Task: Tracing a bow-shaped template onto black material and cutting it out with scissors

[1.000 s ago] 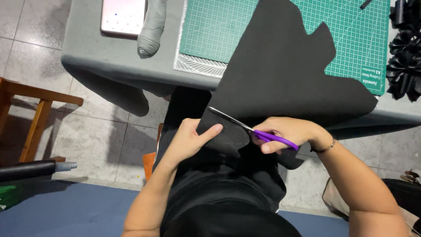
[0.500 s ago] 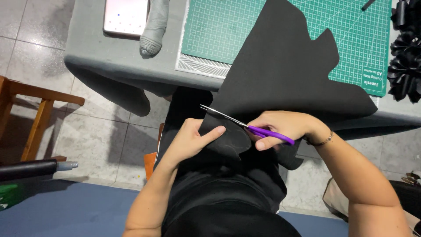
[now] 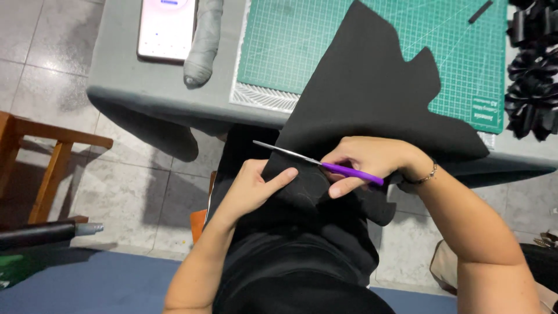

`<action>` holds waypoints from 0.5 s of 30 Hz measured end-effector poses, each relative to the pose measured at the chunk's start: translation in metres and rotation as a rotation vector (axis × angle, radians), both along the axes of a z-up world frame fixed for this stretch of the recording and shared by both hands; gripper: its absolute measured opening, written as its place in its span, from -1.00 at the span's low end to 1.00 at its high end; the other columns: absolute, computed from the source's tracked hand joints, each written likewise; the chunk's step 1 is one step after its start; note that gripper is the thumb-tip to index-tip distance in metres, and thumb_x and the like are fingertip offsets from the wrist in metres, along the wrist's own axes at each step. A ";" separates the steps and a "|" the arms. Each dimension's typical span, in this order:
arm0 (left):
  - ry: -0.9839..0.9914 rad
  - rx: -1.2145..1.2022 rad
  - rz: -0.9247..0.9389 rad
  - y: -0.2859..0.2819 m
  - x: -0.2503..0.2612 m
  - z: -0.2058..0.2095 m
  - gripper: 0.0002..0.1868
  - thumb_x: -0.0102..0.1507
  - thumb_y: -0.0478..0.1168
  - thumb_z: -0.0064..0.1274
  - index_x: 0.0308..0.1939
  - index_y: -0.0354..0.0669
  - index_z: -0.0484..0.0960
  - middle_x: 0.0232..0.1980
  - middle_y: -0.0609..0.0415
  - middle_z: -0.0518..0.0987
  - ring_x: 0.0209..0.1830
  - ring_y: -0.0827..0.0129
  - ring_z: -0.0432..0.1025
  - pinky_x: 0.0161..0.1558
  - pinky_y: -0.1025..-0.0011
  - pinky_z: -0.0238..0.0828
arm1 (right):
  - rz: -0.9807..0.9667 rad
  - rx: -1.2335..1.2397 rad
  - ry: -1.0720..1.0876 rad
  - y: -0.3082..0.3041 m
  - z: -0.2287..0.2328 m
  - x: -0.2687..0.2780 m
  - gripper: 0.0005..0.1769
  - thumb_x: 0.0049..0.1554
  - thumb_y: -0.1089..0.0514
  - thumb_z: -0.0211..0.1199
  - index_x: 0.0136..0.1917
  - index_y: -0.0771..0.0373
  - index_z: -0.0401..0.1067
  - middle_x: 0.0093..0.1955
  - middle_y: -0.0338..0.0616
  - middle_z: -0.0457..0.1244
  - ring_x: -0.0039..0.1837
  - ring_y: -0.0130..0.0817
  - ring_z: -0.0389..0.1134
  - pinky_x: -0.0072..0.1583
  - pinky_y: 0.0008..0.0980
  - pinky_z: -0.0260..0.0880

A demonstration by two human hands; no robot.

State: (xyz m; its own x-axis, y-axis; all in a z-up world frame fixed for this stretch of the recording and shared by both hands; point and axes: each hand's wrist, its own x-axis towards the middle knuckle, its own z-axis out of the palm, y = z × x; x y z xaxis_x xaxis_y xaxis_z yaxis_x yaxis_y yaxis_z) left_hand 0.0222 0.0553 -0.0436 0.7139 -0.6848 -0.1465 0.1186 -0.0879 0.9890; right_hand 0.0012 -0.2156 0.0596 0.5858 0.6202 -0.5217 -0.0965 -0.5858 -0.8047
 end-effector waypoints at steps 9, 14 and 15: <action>-0.272 -0.087 -0.021 -0.019 0.008 -0.003 -0.76 0.23 -0.21 0.27 -0.15 -0.35 0.73 0.34 -0.29 0.38 0.35 -0.21 0.32 0.35 -0.03 0.25 | -0.010 0.185 0.034 -0.005 -0.005 0.003 -0.53 0.10 -0.18 0.45 -0.39 0.09 0.31 -0.58 -0.32 0.22 -0.53 -0.54 0.32 -0.38 -0.57 0.33; -0.250 0.022 -0.204 -0.054 0.016 -0.007 -0.66 0.28 -0.04 0.20 -0.04 -0.21 0.74 -0.04 -0.28 0.58 0.12 -0.20 0.47 0.19 0.01 0.40 | -0.047 0.386 0.164 -0.017 -0.023 0.003 -0.59 0.10 -0.04 0.48 -0.35 0.13 0.33 -0.52 -0.32 0.23 -0.51 -0.55 0.33 -0.37 -0.59 0.38; -0.273 -0.020 -0.277 -0.062 0.013 -0.007 -0.72 0.24 -0.12 0.22 -0.05 -0.20 0.74 -0.14 -0.31 0.61 0.01 -0.24 0.50 0.08 0.00 0.43 | -0.059 0.467 0.160 -0.019 -0.027 0.003 -0.59 0.09 -0.03 0.49 -0.33 0.16 0.33 -0.49 -0.29 0.26 -0.50 -0.53 0.35 -0.34 -0.53 0.43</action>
State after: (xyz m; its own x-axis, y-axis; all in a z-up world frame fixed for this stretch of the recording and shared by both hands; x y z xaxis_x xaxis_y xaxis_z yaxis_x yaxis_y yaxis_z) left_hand 0.0348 -0.0072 -0.0509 0.5123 -0.8579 0.0388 -0.1743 -0.0597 0.9829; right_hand 0.0039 -0.2346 0.0330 0.5618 0.7776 -0.2823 -0.2626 -0.1560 -0.9522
